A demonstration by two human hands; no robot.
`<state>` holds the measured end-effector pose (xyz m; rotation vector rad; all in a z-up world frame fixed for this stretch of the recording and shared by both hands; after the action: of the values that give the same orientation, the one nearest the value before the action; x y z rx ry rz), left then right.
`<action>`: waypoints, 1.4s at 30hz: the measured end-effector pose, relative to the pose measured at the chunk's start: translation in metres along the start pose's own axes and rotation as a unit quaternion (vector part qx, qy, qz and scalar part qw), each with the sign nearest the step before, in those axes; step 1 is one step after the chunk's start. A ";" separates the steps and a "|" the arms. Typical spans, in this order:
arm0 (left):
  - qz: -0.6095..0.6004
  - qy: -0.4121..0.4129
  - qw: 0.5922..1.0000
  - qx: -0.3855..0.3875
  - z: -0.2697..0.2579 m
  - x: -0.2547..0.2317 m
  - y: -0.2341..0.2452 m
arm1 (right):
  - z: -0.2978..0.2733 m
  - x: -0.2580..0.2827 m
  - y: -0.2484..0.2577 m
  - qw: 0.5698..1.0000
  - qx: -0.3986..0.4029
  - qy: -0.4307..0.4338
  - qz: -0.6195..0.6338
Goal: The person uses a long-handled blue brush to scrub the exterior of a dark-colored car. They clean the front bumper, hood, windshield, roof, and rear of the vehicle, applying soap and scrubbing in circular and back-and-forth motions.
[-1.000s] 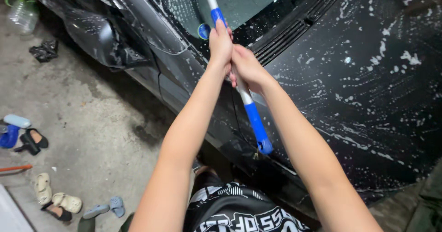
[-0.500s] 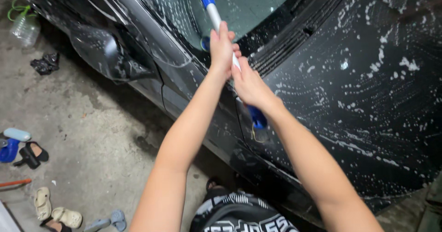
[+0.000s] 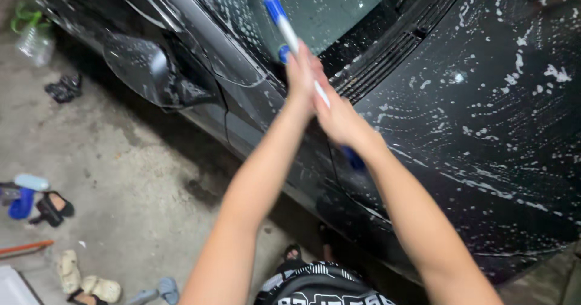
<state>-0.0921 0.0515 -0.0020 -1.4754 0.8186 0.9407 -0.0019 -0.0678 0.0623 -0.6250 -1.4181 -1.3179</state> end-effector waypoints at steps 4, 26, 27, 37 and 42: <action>0.003 0.106 0.994 -0.030 -0.105 0.027 -0.010 | -0.087 -0.022 -0.010 0.986 -0.020 -0.168 -0.005; 0.020 0.062 0.995 0.079 0.018 -0.080 0.035 | 0.014 0.086 -0.047 0.962 -0.083 -0.251 -0.068; 0.028 0.078 0.994 0.067 0.024 -0.082 0.039 | 0.016 0.081 -0.048 0.945 -0.085 -0.311 -0.058; -0.015 0.173 0.985 0.008 -0.182 0.009 0.036 | -0.145 0.025 -0.072 0.954 -0.086 -0.278 -0.072; -0.053 0.180 0.981 0.037 -0.214 0.010 -0.006 | -0.180 0.047 -0.036 0.932 -0.088 -0.338 -0.094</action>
<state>-0.0596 -0.1604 -0.0019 -1.6317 1.0130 0.5626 0.0121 -0.2562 0.0626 -1.1648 -1.9592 -1.4625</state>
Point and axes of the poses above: each hand's wrist, its own z-axis towards the middle knuckle, its own y-axis out of the back of the hand, x = y × z, the point moved 5 cm from there along z, towards the middle knuckle, and after that the axes turned 14 degrees about z, right-handed, at the moved point
